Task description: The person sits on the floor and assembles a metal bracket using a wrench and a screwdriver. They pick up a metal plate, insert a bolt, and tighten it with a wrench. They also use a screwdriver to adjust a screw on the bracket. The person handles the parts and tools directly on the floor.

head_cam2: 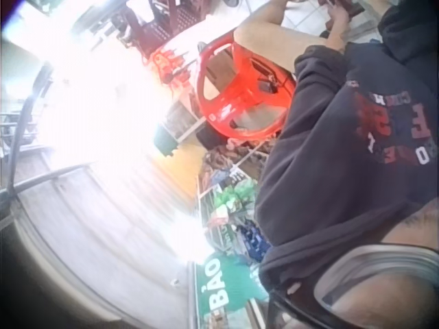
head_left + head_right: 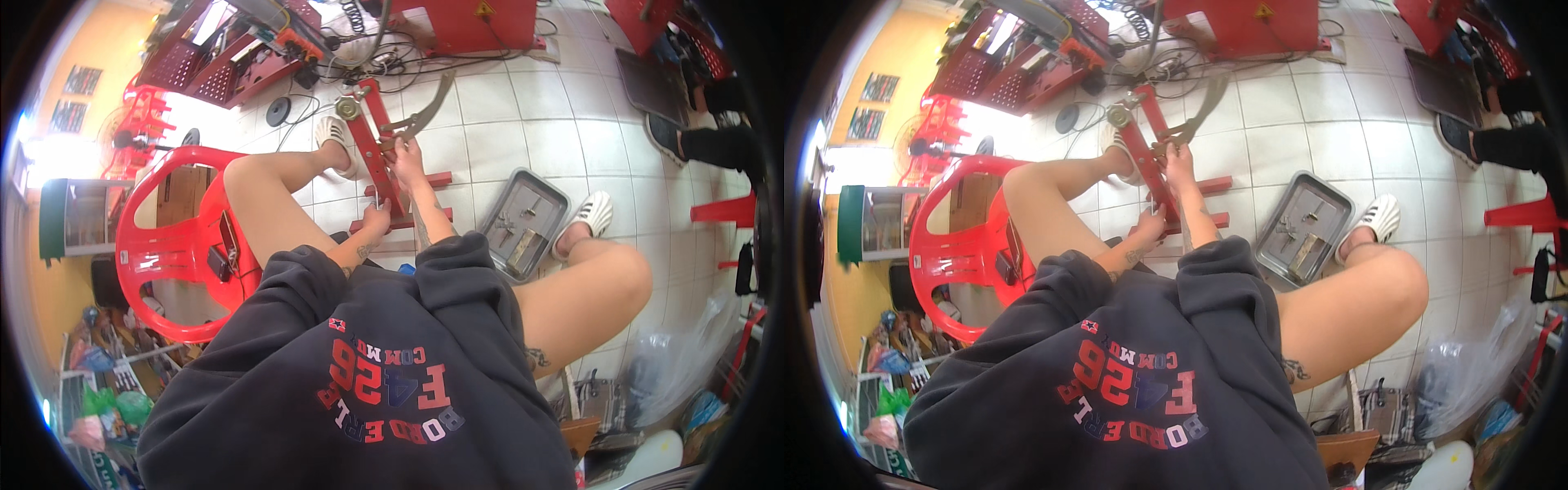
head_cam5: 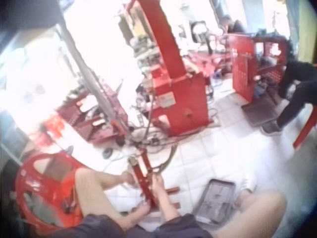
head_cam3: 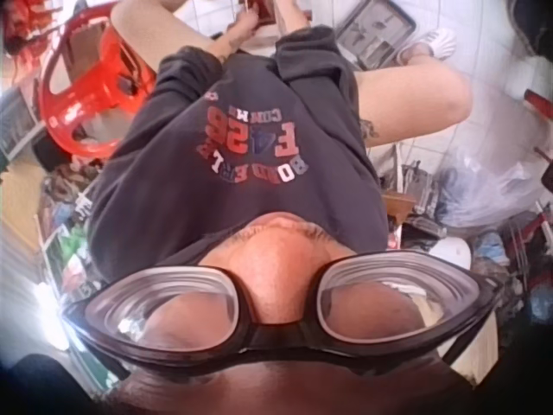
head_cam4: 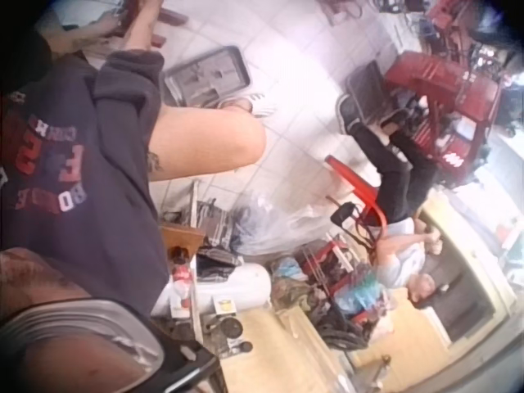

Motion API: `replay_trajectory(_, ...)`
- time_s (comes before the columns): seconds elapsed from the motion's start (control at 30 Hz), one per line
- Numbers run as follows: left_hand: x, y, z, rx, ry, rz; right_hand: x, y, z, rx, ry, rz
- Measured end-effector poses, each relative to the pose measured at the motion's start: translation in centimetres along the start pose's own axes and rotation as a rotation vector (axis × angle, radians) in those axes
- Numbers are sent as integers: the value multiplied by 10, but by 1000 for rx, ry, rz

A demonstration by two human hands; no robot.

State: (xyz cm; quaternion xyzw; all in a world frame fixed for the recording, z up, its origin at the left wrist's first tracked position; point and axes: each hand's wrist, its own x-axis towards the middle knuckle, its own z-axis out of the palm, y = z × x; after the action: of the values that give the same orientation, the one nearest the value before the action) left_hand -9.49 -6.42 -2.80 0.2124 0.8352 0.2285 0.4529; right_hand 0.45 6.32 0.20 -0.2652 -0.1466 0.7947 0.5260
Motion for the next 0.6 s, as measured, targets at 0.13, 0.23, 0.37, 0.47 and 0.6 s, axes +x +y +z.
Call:
replay_trajectory(0.13, -18, 19, 20, -8, -50, 74, 1, -9, -23, 40, -24, -14)
replay_trajectory(0.23, -17, 15, 23, -55, 2, 65, -5, -10, -20, 69, -71, -21)
replay_trajectory(0.37, -13, 4, 28, -101, 52, 51, -15, -10, -13, 78, -99, 7)
replay_trajectory(0.47, -12, 4, 32, -91, 53, 42, -15, -10, -17, 50, -90, -1)
replay_trajectory(0.6, -7, 2, 31, -32, 49, 78, -12, -9, -16, 15, -72, -32)
